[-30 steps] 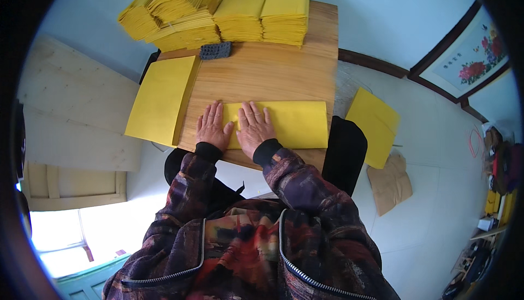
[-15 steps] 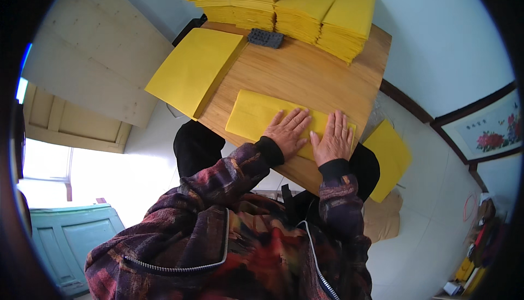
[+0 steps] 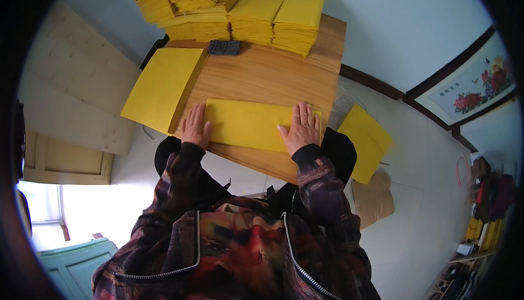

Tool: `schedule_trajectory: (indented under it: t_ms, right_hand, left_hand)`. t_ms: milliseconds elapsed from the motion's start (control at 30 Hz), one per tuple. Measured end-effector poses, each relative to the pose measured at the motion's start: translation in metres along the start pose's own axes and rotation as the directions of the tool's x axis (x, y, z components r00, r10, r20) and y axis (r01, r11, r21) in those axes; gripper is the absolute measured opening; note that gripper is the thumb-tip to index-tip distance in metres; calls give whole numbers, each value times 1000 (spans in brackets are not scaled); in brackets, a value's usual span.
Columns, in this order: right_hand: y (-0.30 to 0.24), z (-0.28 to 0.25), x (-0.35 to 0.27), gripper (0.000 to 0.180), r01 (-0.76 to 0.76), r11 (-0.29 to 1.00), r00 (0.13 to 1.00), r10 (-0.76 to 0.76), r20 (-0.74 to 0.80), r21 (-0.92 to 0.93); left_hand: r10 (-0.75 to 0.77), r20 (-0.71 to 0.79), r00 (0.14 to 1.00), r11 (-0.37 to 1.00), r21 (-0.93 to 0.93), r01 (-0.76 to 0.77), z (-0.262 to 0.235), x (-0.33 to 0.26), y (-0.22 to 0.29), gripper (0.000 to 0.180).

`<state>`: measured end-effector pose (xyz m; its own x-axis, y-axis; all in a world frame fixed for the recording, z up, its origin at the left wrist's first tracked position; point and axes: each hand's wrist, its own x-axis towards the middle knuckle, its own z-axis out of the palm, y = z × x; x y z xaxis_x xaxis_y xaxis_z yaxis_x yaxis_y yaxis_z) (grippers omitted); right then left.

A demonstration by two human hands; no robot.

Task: The person folds yellow paper sheets in half on a wooden table, presses the crease, and stacks the folded sheets. The person repeats this process with multiple sheets, maintaining a neat stack of folded paper.

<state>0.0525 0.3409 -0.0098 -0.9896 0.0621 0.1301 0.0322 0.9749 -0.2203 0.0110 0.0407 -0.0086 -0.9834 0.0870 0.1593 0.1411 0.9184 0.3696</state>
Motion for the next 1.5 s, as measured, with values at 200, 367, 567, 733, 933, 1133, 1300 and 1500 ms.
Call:
schedule_trajectory:
  t_ms: [200, 367, 567, 733, 933, 1133, 1300, 1500]
  right_hand:
    - [-4, -45, 5, 61, 80, 997, 953, -77, 294, -1]
    - [-25, -57, 6, 50, 213, 977, 915, -209, 344, 26]
    - [-50, -25, 8, 45, 162, 944, 939, -237, 250, 288]
    - [-71, -1, 17, 37, 0, 867, 921, -194, 339, 499]
    - [-75, -2, 20, 30, -44, 861, 888, -199, 414, 507]
    - [-75, -29, 30, 17, -261, 411, 830, -365, 420, 873]
    - [-76, -110, 51, 22, -104, 68, 863, -489, 124, 992]
    - [-71, -157, 55, 20, 244, 156, 878, -454, -150, 957]
  left_hand:
    - [-65, 122, 990, 690, -711, 133, 0, -104, 5, 33]
    - [-79, 723, 687, -104, -691, 715, 20, -114, 18, 38]
    - [-118, 764, 634, -262, -640, 722, 26, -97, 33, 33]
    - [-195, 682, 705, -334, -722, 606, 32, -95, 43, 33]
    - [-264, 669, 695, -325, -740, 589, 33, -100, 42, 35]
    - [-114, 363, 925, -225, -916, 331, -3, -81, 51, 32]
    - [137, 10, 991, 43, -999, 4, -81, -21, 69, 28]
    - [246, -210, 946, 197, -945, -261, -116, 7, 93, 19]
